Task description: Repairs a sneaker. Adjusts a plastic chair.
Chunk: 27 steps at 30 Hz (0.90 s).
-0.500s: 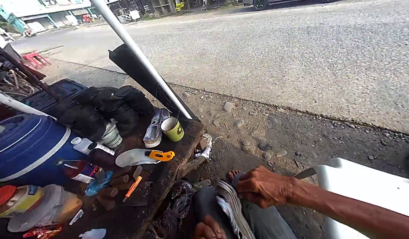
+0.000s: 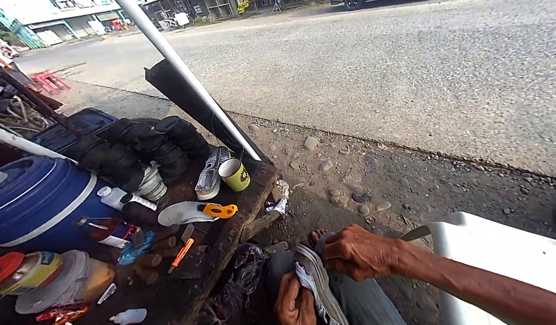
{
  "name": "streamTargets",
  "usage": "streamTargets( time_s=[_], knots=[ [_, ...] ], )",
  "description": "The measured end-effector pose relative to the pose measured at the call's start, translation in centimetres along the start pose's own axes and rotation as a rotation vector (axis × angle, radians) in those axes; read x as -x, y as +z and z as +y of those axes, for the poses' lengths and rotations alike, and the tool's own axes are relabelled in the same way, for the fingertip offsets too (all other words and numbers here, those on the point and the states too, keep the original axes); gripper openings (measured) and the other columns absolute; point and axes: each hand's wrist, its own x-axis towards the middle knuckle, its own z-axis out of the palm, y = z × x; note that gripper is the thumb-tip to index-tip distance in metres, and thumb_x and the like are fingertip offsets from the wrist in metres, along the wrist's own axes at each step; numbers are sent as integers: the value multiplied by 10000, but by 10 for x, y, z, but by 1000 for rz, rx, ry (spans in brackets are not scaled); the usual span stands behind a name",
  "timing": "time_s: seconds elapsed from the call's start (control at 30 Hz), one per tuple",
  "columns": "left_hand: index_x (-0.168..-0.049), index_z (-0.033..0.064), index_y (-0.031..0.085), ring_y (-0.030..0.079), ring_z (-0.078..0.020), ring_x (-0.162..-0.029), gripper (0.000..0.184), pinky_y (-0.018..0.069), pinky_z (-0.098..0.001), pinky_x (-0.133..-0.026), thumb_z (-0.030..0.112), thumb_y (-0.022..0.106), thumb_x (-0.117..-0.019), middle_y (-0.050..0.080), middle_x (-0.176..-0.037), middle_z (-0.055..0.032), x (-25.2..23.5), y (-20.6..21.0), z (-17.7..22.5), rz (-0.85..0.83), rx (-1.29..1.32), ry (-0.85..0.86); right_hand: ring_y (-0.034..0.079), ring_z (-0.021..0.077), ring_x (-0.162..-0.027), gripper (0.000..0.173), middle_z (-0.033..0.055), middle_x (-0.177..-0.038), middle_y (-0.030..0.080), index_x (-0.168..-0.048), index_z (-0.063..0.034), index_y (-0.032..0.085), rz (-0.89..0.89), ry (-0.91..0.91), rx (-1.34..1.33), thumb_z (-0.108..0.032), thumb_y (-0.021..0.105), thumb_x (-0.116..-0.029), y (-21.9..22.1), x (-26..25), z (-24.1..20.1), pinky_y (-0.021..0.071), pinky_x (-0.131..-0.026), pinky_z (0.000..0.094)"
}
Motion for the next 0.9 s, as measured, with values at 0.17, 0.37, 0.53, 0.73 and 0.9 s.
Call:
streamTargets(
  time_s=[0.17, 0.37, 0.53, 0.73, 0.9],
  knots=[
    [-962, -103, 740, 676, -47, -1000, 134, 557, -182, -916, -51, 660, -868, 713, -1027, -124, 2, 2, -2, 51, 42, 37, 690, 306, -788, 256, 107, -882, 692, -1027, -108, 710, -23, 19, 2, -296, 537, -1033, -2, -3, -3, 518, -635, 547],
    [-959, -98, 740, 681, -43, -984, 136, 560, -191, -916, -46, 658, -865, 724, -1002, -110, 0, -1, -5, -1, 51, 64, 686, 303, -768, 256, 105, -850, 684, -983, -100, 711, -13, 23, -25, -288, 542, -1021, -2, -6, -3, 510, -616, 550],
    [-925, -62, 744, 700, -62, -869, 94, 594, -219, -835, -26, 686, -860, 726, -896, -80, -8, -9, -6, -110, 57, 27, 681, 277, -759, 271, 90, -825, 677, -966, -99, 707, 27, 35, -51, -299, 535, -1027, -1, -5, 1, 506, -618, 526],
    [-863, -8, 726, 677, -87, -749, 88, 587, -246, -722, 45, 661, -890, 687, -793, -54, -22, -11, 2, -52, -76, -128, 697, 264, -712, 293, 58, -802, 700, -944, -149, 727, 94, 104, 48, -364, 537, -1004, -1, -23, 3, 532, -581, 523],
    [-805, -7, 702, 643, -84, -733, 107, 554, -249, -694, 36, 632, -873, 657, -773, -46, -22, -20, -1, -126, 21, -198, 709, 345, -749, 103, 139, -845, 673, -956, -60, 674, 17, 71, 383, -154, 664, -917, 5, -28, -24, 572, -586, 494]
  ],
)
